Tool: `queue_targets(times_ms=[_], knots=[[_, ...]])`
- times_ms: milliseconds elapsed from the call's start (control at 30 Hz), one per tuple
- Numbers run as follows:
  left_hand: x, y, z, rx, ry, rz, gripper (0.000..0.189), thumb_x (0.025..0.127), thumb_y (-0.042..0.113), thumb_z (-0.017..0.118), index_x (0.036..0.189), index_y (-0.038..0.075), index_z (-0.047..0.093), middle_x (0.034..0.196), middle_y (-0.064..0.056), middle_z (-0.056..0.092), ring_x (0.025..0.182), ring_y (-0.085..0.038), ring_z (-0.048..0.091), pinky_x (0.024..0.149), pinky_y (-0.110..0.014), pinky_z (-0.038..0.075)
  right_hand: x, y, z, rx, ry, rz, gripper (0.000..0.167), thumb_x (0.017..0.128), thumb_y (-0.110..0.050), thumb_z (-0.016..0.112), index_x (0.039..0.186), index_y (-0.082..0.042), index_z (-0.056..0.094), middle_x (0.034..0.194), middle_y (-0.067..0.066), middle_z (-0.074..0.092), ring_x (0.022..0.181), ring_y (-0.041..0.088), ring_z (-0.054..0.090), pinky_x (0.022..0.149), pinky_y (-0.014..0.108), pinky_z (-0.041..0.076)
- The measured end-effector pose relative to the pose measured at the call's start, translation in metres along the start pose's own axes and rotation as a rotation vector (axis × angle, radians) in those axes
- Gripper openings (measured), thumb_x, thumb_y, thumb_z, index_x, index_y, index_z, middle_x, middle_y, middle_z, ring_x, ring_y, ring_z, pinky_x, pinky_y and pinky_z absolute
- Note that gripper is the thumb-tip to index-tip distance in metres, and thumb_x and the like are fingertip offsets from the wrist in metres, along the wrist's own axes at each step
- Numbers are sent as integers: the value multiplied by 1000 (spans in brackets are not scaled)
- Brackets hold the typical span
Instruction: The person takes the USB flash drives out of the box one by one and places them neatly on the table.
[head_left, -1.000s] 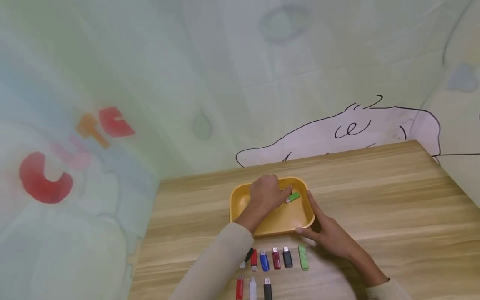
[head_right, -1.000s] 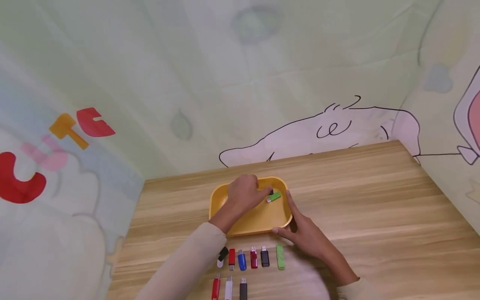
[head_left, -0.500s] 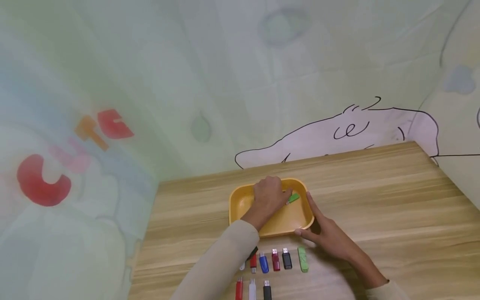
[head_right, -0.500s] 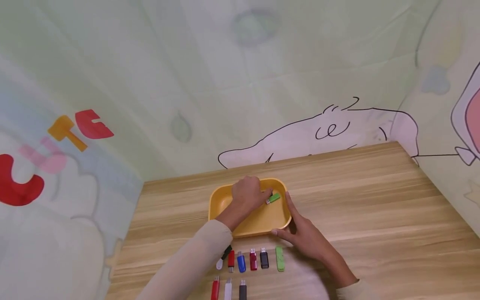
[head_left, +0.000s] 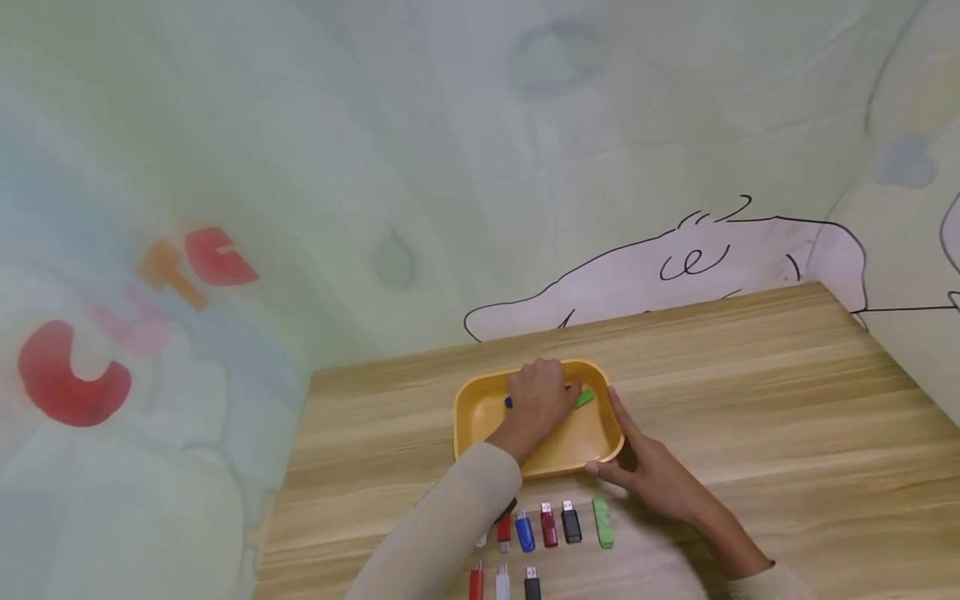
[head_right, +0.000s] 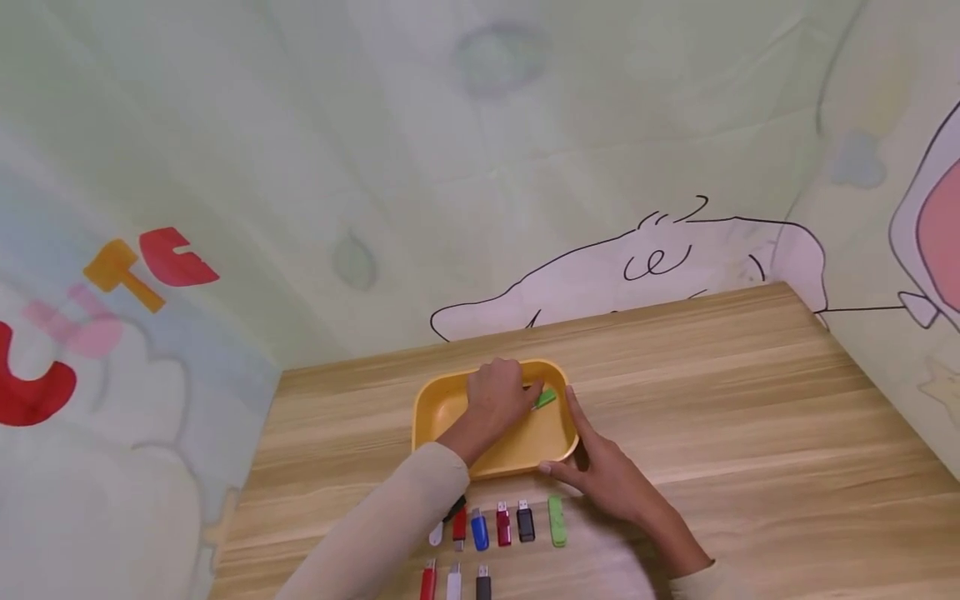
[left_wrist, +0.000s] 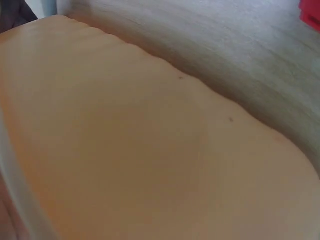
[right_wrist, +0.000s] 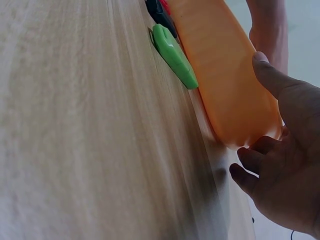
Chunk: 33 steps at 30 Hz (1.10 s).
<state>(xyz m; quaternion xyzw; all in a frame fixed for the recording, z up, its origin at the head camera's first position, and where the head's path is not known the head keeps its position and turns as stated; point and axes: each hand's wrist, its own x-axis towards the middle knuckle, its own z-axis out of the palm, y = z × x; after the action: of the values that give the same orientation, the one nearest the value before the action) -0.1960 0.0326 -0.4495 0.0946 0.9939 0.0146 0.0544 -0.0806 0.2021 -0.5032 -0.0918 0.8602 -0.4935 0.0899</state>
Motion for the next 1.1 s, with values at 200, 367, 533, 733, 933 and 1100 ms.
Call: queue_targets(times_ms=[200, 367, 533, 733, 933, 1100], knots=[[0, 1, 4, 23, -10, 25, 51, 102, 55, 65, 70, 16, 62, 58, 3, 54, 51, -14, 55, 48, -25, 41, 0, 2, 2, -7, 6, -7, 110, 95, -52, 76, 171, -37, -2, 166, 29, 36, 145, 46, 50, 119, 66, 36], [1, 3, 6, 86, -10, 38, 49, 104, 54, 63, 74, 15, 64, 60, 2, 56, 51, -15, 57, 47, -25, 41, 1, 3, 2, -9, 7, -3, 109, 95, -53, 76, 170, -39, -3, 167, 28, 36, 146, 47, 49, 120, 66, 35], [2, 6, 6, 109, -9, 45, 45, 104, 52, 63, 79, 14, 67, 62, 2, 58, 53, -15, 57, 47, -25, 41, 1, 3, 2, -2, 11, -7, 110, 95, -53, 76, 171, -38, -2, 167, 28, 36, 146, 47, 49, 120, 66, 34], [4, 9, 8, 137, 10, 48, 43, 104, 52, 64, 87, 14, 72, 64, 1, 60, 56, -16, 57, 49, -26, 42, 1, 2, 2, -1, 10, -8, 110, 95, -52, 76, 171, -36, -1, 168, 27, 33, 147, 46, 47, 121, 65, 34], [4, 11, 10, 147, 27, 51, 41, 103, 52, 66, 91, 13, 75, 67, 1, 60, 59, -16, 57, 51, -27, 44, 1, 1, 2, 4, 3, 14, 110, 95, -53, 76, 171, -37, -2, 170, 26, 30, 149, 47, 45, 122, 65, 32], [5, 12, 10, 147, 26, 56, 40, 103, 51, 66, 92, 13, 75, 66, 1, 60, 59, -16, 57, 51, -25, 43, 0, 0, 1, 3, 4, 18, 110, 95, -53, 76, 171, -38, -2, 170, 25, 31, 148, 44, 47, 121, 64, 34]])
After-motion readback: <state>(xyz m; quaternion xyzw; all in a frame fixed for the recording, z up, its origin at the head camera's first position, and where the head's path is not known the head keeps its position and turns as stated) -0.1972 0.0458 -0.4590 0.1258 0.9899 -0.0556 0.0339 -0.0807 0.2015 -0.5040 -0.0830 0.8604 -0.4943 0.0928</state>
